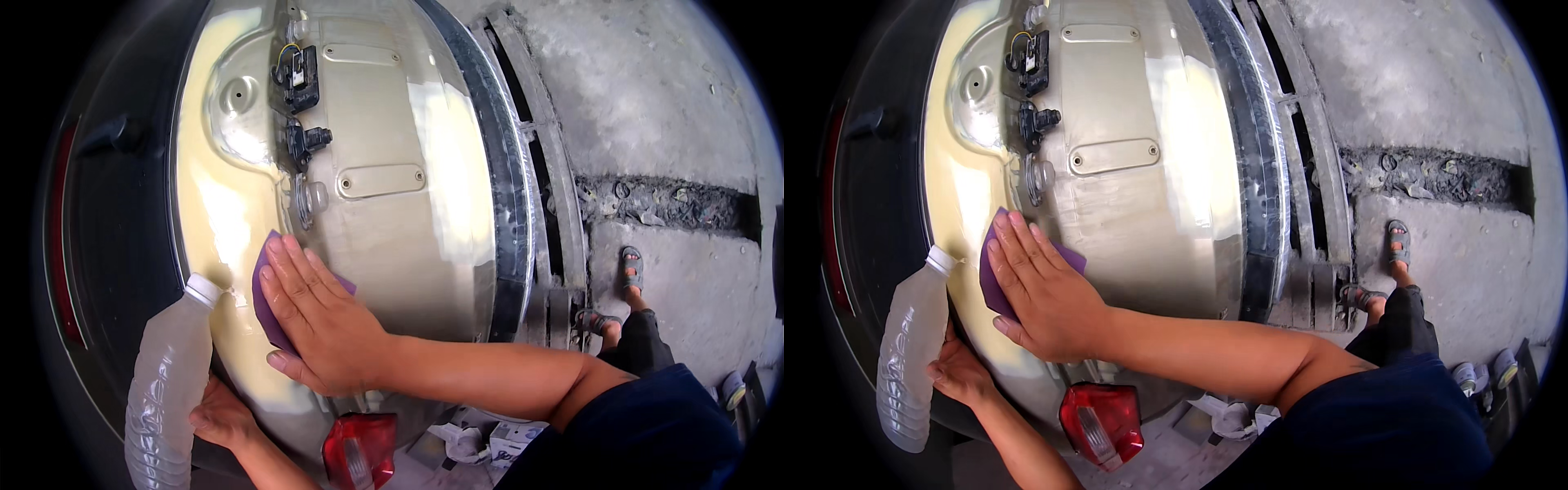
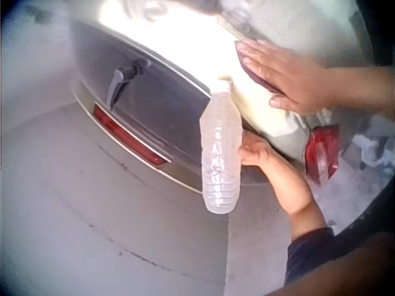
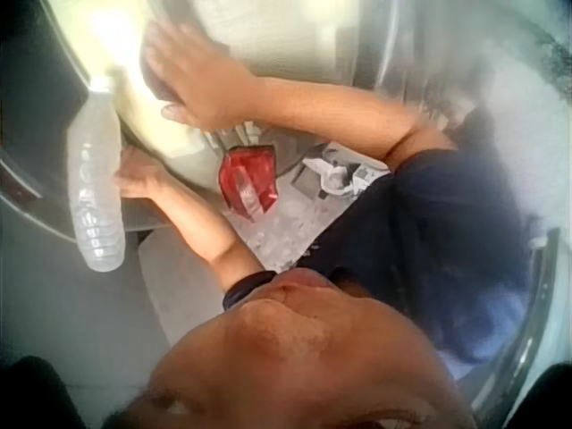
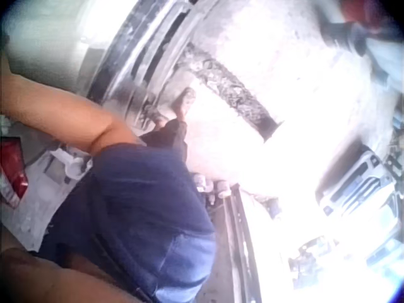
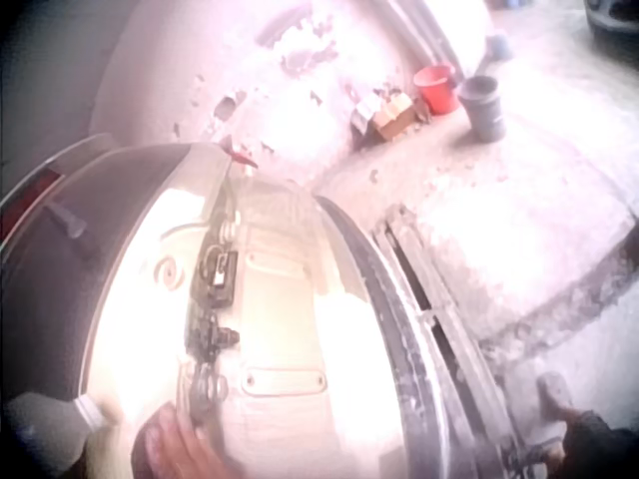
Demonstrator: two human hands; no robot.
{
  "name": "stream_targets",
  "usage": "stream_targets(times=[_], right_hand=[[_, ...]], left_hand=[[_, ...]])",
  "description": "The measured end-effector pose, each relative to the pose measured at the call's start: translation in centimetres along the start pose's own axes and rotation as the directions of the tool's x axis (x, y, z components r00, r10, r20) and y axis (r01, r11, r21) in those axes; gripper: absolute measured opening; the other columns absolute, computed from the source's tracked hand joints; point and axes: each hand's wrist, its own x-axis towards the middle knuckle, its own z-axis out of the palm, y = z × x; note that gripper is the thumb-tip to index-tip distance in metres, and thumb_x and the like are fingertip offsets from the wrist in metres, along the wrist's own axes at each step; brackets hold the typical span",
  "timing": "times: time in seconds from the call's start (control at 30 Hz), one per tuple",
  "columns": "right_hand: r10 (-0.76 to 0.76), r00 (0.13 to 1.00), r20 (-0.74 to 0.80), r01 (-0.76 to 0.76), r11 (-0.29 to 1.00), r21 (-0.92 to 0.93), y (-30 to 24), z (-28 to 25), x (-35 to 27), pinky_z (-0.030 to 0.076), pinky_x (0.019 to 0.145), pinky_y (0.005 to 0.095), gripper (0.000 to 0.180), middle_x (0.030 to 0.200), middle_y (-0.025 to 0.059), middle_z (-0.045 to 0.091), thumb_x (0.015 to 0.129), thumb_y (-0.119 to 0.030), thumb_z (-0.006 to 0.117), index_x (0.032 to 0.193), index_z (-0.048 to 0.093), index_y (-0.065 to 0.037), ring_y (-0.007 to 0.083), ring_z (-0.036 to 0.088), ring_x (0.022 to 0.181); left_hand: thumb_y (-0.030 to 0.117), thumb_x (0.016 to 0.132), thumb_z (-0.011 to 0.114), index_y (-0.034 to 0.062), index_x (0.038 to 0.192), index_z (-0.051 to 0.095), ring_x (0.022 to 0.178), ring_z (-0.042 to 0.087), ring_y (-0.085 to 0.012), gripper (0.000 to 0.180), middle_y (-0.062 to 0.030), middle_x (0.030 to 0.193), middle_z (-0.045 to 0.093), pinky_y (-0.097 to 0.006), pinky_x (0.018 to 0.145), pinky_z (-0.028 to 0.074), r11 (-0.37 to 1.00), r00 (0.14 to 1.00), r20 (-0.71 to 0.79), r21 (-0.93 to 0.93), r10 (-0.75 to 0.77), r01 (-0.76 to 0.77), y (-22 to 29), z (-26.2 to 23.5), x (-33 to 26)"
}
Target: The person sands the rear trunk lid of a beige car using a purple sanding block and water. They repeatedly pour water from a plastic bottle onto the surface and rub the sanding block in circular and linear motions to smooth the paint. The person works on the central and right sections of the trunk lid throughout the clip.
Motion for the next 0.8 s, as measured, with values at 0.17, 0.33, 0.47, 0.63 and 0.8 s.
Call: stream_targets(times=[0.17,0.33,0.47,0.63,0.8], right_hand=[[0.163,0.968,-0.191,-0.155,0.986,0.055,1.0,0.0,5.6,0.014,0.118,0.0533,0.076,0.148,0.0431,0.017,0.094,-0.029,0.048,0.143,0.016,0.02,0.055,0.014,0.142],[0.181,0.973,-0.141,-0.136,0.95,0.28,0.0,0.8,1.8,0.013,0.119,0.0483,0.072,0.152,0.0381,0.013,0.09,-0.018,0.047,0.143,0.017,0.021,0.0489,0.013,0.145],[0.164,0.965,-0.204,-0.083,0.931,0.357,1.9,-0.3,4.9,0.012,0.12,0.0491,0.074,0.153,0.0385,0.01,0.088,-0.018,0.046,0.144,0.015,0.02,0.0499,0.009,0.145],[0.138,0.969,-0.206,-0.043,0.913,0.406,0.6,1.0,1.0,0.013,0.119,0.0519,0.069,0.148,0.0443,0.017,0.089,-0.015,0.043,0.14,0.019,0.023,0.0532,0.015,0.142],[0.256,0.938,-0.235,-0.158,0.917,0.366,0.8,0.2,5.3,0.011,0.119,0.0522,0.069,0.147,0.0457,0.015,0.09,-0.016,0.042,0.14,0.017,0.024,0.0559,0.012,0.142]], left_hand=[[0.048,0.095,0.055,-0.004,0.132,0.052,0.122,0.056,-0.0318,0.064,-0.0175,0.132,0.057,-0.045,0.105,0.045,0.999,1.0,0.019,0.035,0.014,-0.015,0.0,-0.3,0.3],[0.049,0.094,0.056,-0.0049,0.132,0.052,0.123,0.056,-0.0325,0.066,-0.0185,0.132,0.056,-0.046,0.106,0.044,0.998,1.0,-0.006,0.063,-0.023,0.024,0.2,0.1,0.0],[0.049,0.094,0.056,-0.0066,0.132,0.051,0.123,0.055,-0.0336,0.068,-0.0195,0.133,0.056,-0.048,0.108,0.043,0.999,1.0,0.004,0.044,-0.007,0.006,0.1,-0.2,0.3],[0.049,0.094,0.056,-0.0071,0.132,0.05,0.123,0.055,-0.0337,0.068,-0.0196,0.132,0.056,-0.048,0.107,0.043,0.998,1.0,0.0,0.064,-0.015,0.015,0.5,0.5,0.3],[0.049,0.094,0.057,-0.0067,0.131,0.051,0.121,0.056,-0.033,0.067,-0.019,0.131,0.056,-0.047,0.105,0.044,0.999,0.999,-0.036,0.036,-0.032,0.033,0.0,-0.2,0.1]])
